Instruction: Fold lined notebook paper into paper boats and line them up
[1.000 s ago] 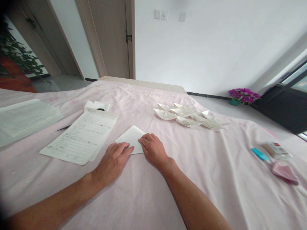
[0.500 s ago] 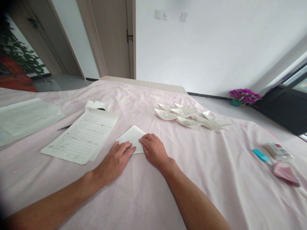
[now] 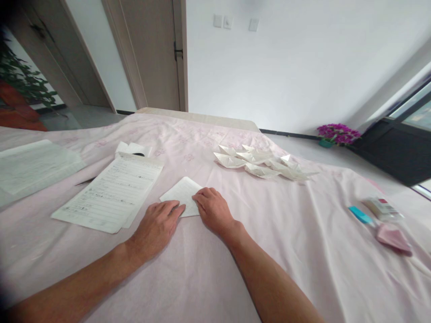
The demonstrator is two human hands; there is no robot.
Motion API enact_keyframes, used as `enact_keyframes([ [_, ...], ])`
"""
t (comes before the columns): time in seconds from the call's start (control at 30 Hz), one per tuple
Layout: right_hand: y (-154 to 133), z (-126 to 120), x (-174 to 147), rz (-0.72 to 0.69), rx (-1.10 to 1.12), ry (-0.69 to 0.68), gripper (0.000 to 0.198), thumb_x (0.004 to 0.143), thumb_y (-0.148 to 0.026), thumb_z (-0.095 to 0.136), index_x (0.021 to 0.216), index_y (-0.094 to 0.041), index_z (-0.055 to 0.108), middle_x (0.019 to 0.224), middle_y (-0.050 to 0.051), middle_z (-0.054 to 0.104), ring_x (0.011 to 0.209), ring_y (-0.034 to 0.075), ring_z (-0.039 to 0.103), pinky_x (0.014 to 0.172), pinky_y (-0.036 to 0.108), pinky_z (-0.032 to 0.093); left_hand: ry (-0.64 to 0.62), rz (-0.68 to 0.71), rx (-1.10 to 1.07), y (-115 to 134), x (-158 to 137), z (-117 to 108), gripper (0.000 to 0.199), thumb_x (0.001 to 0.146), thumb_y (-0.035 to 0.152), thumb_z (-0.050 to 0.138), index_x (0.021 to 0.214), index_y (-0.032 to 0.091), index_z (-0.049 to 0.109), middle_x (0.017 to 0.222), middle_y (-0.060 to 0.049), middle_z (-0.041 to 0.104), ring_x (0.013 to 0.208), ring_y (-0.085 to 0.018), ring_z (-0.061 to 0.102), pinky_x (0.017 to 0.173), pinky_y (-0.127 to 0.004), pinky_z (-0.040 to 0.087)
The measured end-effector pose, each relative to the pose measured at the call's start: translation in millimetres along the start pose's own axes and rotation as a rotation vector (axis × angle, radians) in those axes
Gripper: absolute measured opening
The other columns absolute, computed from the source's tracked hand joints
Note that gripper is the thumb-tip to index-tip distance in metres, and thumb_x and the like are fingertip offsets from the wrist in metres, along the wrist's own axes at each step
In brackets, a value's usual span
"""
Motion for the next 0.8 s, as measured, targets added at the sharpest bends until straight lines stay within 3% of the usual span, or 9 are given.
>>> enact_keyframes([
  [0.3, -0.5, -0.4, 0.8, 0.000, 0.003, 0.001, 0.025, 0.096, -0.016, 0.048, 0.112, -0.023, 0.066, 0.105, 0.007, 0.064, 0.097, 0.021, 0.057, 0.087, 0.036, 0.049, 0.009, 0.001, -0.006, 1.5, -1.0, 0.5, 0.034, 0.091, 0.008, 0.047, 0.123, 0.017, 0.057, 0.117, -0.012, 0.059, 0.109, -0.026, 0.057, 0.095, -0.046, 0.044],
  [0.53, 0.2, 0.4, 0.4, 0.004, 0.002, -0.003, 0.025, 0.096, -0.016, 0.048, 0.113, -0.023, 0.066, 0.106, 0.007, 0.064, 0.097, 0.021, 0.057, 0.087, 0.037, 0.049, -0.020, 0.051, -0.032, 1.9, -1.5, 6.1, 0.039, 0.091, 0.007, 0.045, 0.128, 0.017, 0.053, 0.125, -0.013, 0.055, 0.118, -0.026, 0.053, 0.109, -0.051, 0.034],
  [0.8, -0.5, 0.1, 0.8, 0.001, 0.000, -0.002, 0.024, 0.096, -0.016, 0.049, 0.112, -0.022, 0.066, 0.105, 0.007, 0.064, 0.096, 0.021, 0.056, 0.087, 0.036, 0.049, -0.006, 0.061, -0.096, -0.5, 1.1, 4.6, 0.040, 0.090, 0.006, 0.042, 0.126, 0.018, 0.053, 0.126, -0.013, 0.055, 0.120, -0.025, 0.052, 0.110, -0.052, 0.032],
])
Point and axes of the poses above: each hand's wrist, its own x-axis towards the middle knuckle, its own z-axis out of the palm, y = z × x, the point moved 6 cm from there along x, towards the middle knuckle
